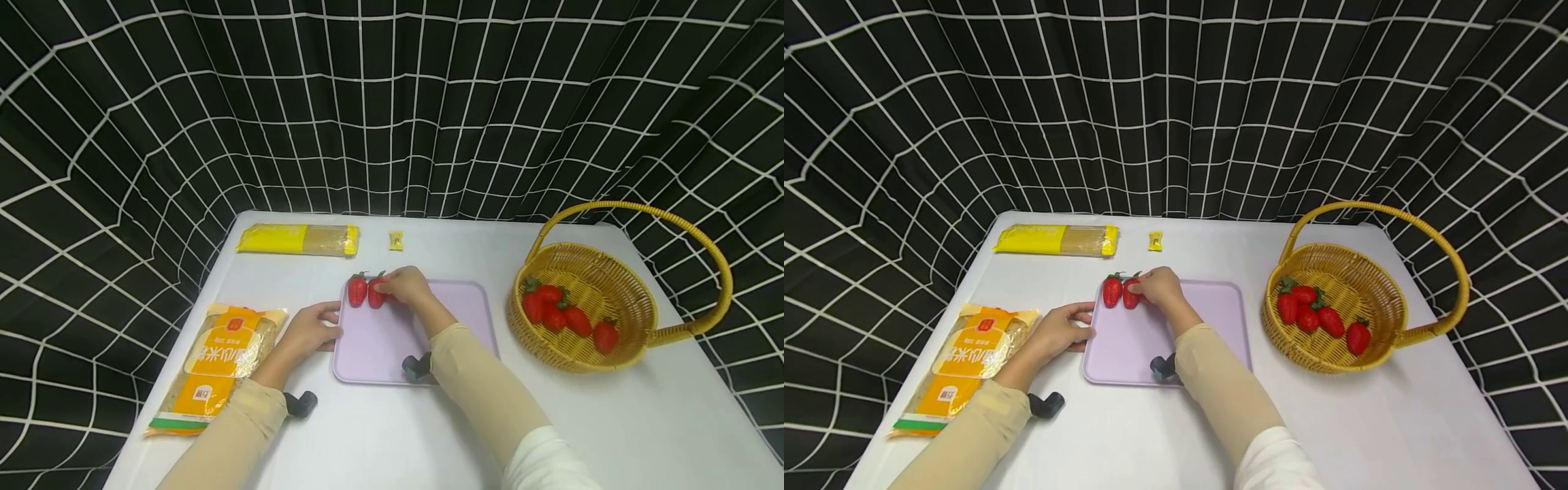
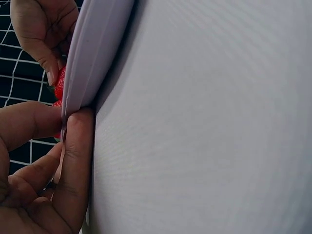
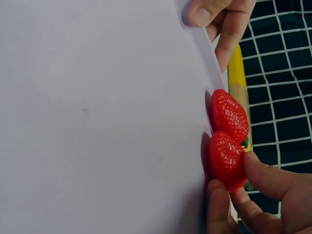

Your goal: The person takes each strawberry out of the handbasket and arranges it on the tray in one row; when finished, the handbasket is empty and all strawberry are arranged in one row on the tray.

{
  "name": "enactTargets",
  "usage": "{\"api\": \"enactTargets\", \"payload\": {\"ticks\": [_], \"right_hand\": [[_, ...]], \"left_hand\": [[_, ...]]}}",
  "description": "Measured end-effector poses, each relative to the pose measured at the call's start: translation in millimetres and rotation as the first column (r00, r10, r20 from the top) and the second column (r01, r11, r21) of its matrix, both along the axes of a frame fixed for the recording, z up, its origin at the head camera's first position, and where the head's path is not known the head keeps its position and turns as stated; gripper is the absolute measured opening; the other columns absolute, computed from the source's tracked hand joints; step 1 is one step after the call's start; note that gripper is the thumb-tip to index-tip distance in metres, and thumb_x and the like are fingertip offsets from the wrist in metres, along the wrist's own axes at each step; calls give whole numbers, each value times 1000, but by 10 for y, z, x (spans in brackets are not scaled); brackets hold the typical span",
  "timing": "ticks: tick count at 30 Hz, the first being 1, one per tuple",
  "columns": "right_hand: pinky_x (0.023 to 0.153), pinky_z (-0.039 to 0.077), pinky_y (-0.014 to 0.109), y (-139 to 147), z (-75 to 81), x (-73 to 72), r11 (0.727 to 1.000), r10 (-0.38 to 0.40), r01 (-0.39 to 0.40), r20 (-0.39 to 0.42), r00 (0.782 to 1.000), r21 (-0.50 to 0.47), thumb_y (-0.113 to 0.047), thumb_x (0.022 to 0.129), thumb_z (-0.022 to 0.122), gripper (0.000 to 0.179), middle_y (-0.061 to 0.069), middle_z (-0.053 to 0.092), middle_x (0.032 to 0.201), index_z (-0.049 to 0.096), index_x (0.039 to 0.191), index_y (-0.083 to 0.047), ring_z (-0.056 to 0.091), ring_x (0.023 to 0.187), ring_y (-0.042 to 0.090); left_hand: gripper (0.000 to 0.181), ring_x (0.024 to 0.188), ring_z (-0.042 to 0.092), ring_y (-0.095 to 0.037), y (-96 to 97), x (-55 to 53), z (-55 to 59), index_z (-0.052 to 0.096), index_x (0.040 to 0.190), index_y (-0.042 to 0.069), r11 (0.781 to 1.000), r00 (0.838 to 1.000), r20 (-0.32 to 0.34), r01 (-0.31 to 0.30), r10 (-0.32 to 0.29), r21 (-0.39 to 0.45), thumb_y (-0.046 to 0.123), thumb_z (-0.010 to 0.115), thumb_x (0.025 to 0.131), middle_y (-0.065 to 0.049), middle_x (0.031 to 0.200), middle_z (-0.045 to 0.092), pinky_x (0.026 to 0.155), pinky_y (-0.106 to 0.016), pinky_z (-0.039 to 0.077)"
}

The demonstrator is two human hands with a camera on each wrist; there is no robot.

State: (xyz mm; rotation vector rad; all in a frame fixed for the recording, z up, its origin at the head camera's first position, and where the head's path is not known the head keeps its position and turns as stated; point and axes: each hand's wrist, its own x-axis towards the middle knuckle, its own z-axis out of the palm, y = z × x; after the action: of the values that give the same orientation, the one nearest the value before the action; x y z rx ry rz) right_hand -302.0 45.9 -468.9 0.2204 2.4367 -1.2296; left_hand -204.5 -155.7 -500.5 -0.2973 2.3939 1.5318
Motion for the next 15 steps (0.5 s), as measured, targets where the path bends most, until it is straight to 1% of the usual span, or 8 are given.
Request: {"api": "enactTargets", "payload": {"ticks": [3,7,12,15], "right_hand": [[75,54,32,8,-12,-9,1000,5,-5,-14,1000,17,-21,81,79,26,7,67,92,71,101,-4,60,87,21],[76,54,32,25,-22,-17,999,13,-11,-53,999,33,-22,82,79,24,7,67,93,74,100,-6,59,87,21],[81,53,35,29,-22,1,999,23,-20,-73,997,33,-23,81,79,25,7,68,97,75,100,-7,59,91,23],[81,53,35,21,-29,13,1000,16,-14,-78,997,19,-23,81,80,25,7,68,97,75,100,-7,59,92,23]], "left_hand": [[61,82,66,-22,-4,-2,-4,55,140,14,1000,1000,4,-3,3,-1,2,70,82,-12,113,60,64,-28,61],[61,83,66,-22,-4,-11,-11,54,140,14,1000,1000,4,-4,4,0,3,70,83,-12,113,60,64,-28,61],[61,83,66,-22,-8,-17,-26,55,140,15,1000,1000,7,-6,6,2,3,71,82,-12,113,59,64,-28,61],[61,82,66,-22,-13,-15,-33,55,139,15,1000,1000,8,-11,11,3,3,71,82,-11,113,59,64,-28,61]]}}
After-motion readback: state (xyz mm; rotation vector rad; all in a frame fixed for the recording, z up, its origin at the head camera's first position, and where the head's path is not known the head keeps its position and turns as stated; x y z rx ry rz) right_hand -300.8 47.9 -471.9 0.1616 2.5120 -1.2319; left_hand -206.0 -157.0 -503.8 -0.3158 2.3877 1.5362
